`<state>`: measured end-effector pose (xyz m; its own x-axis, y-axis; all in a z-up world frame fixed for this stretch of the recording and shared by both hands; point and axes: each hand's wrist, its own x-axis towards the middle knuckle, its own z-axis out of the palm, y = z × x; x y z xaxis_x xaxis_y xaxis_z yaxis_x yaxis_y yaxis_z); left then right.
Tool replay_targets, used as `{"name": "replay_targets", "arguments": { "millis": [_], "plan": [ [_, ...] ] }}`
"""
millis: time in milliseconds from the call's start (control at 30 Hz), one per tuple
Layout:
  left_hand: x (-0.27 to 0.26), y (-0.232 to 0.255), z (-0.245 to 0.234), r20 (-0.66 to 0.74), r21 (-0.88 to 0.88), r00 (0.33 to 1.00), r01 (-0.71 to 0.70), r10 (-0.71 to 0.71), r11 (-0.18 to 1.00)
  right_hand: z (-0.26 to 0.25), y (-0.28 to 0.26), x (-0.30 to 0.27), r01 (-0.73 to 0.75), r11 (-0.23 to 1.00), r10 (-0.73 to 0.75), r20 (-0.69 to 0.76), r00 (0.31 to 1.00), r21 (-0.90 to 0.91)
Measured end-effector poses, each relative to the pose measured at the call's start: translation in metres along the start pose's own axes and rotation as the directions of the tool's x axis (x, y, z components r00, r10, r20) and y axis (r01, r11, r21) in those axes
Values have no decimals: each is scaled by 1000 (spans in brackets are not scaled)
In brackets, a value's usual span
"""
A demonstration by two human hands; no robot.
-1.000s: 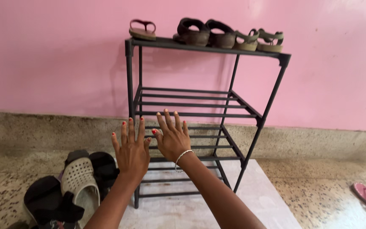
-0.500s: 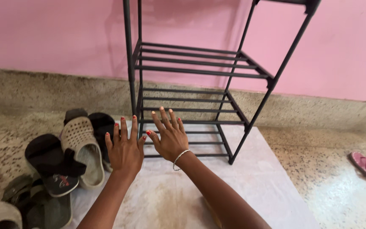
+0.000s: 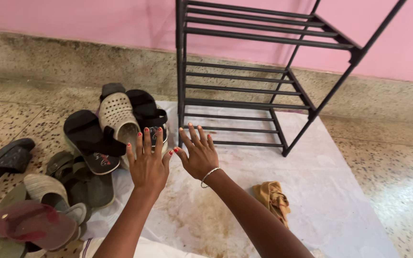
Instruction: The person cleans a maroon flip-flop using a yellow cloth, wiping the top, sides, and sole. After cleaning, the flip-flop is placed on a black metal shoe rack.
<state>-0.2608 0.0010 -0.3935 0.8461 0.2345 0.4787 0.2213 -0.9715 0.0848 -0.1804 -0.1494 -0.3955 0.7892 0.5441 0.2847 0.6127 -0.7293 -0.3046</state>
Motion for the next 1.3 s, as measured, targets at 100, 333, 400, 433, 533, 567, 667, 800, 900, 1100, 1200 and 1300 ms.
{"name": "replay_targets", "arguments": {
  "millis": [100,333,400,433,533,567,667,800,900,1100,1200,1300],
  "plan": [
    [-12,-13,4,28,27,999,20,-20,999,18,-9,-4,14,1000,-15,15,1000,16],
    [-41,-44,12,80,45,991,107,-110,993,54,-40,-8,37,998,-42,80,996,56],
    [-50,-56,12,67,45,989,127,-130,991,64,-50,-9,46,997,-51,98,994,58],
    [-55,-63,12,62,45,988,137,-140,989,68,-56,-11,52,997,-58,107,993,59],
    [-68,-84,7,69,82,982,171,-176,982,79,-74,-14,90,993,-99,120,988,78],
    [-73,-90,5,67,91,979,188,-194,978,82,-81,-15,105,991,-115,124,986,86],
    [-90,-111,-4,47,117,973,218,-224,969,89,-105,-21,244,968,-247,63,967,50],
    [-115,-145,-15,11,153,968,246,-251,957,96,-140,-26,404,913,-406,31,913,50],
    [-134,-167,-17,15,203,944,320,-330,925,102,-170,-33,467,879,-473,57,879,94],
    [-156,-193,-21,171,374,817,463,-550,804,124,-225,-57,546,833,-553,132,823,84],
    [-162,-198,-27,175,348,781,521,-600,779,134,-235,-66,519,849,-528,170,832,100],
    [-160,-201,-30,221,296,704,610,-675,735,139,-233,-65,436,869,-489,269,830,234]
  ]
}}
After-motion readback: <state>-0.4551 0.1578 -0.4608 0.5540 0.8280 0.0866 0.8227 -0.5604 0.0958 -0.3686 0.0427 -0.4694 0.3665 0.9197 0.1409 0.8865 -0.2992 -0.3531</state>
